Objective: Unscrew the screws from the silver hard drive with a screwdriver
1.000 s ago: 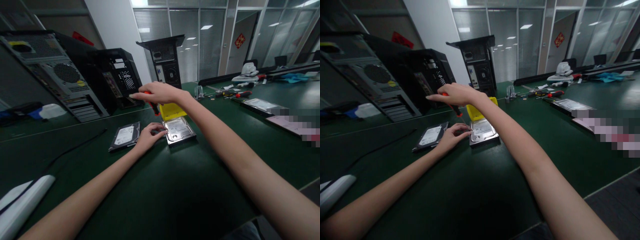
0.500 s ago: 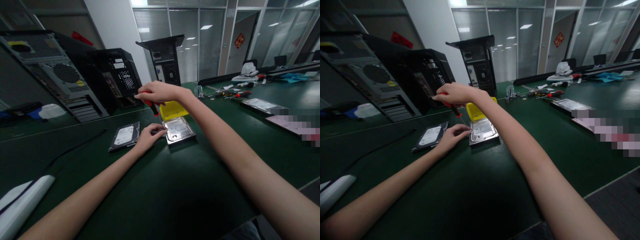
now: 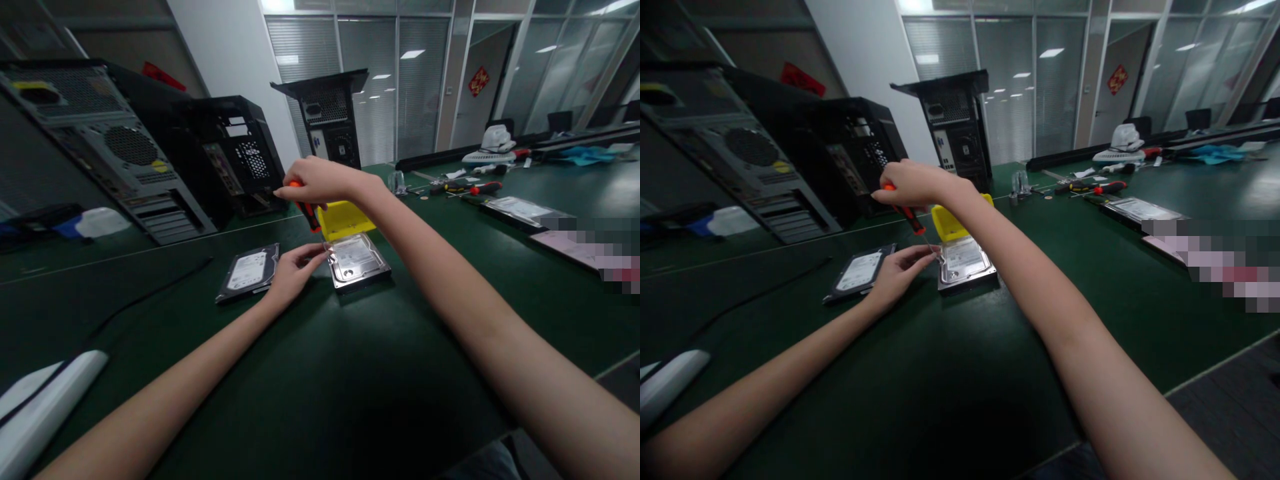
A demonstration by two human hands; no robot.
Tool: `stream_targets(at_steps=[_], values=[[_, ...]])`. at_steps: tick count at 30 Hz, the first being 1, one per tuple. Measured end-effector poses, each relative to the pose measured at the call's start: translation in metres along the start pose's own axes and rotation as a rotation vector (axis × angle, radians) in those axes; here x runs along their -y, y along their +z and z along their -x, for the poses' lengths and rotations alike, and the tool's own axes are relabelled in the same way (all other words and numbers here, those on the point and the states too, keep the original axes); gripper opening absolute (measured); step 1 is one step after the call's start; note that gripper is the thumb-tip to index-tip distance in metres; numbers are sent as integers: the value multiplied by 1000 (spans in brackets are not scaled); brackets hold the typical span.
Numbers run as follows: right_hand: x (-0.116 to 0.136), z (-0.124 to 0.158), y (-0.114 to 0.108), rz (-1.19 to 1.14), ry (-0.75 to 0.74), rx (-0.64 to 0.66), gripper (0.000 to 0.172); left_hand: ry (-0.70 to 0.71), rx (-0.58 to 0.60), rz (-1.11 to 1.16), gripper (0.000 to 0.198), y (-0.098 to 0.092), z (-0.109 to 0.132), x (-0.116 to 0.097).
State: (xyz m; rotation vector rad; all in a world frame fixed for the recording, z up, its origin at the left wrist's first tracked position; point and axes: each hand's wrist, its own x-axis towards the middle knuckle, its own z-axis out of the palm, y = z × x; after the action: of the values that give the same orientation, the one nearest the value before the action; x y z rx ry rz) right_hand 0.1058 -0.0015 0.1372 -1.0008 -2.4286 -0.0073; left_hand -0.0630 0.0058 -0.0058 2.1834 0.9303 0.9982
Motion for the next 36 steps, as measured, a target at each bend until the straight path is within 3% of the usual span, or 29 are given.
stream_targets(at_steps=[6,13,21,28,36], values=[[-4,-3,3,-45,-84,35,27,0,15,-27,35,1,-1,-2],[-6,0,4,-33,-51,3,25,-17,29,16,37,2,0,-3],[3,4,-3,-69,68,56,39,-1,31,-16,35,1,0,-4],[0,5,-4,-63,61,89,22,13,25,-37,33,2,1,-4],[-3,4,-5,-9,61,112,35,-11,24,-23,33,2,2,-9]])
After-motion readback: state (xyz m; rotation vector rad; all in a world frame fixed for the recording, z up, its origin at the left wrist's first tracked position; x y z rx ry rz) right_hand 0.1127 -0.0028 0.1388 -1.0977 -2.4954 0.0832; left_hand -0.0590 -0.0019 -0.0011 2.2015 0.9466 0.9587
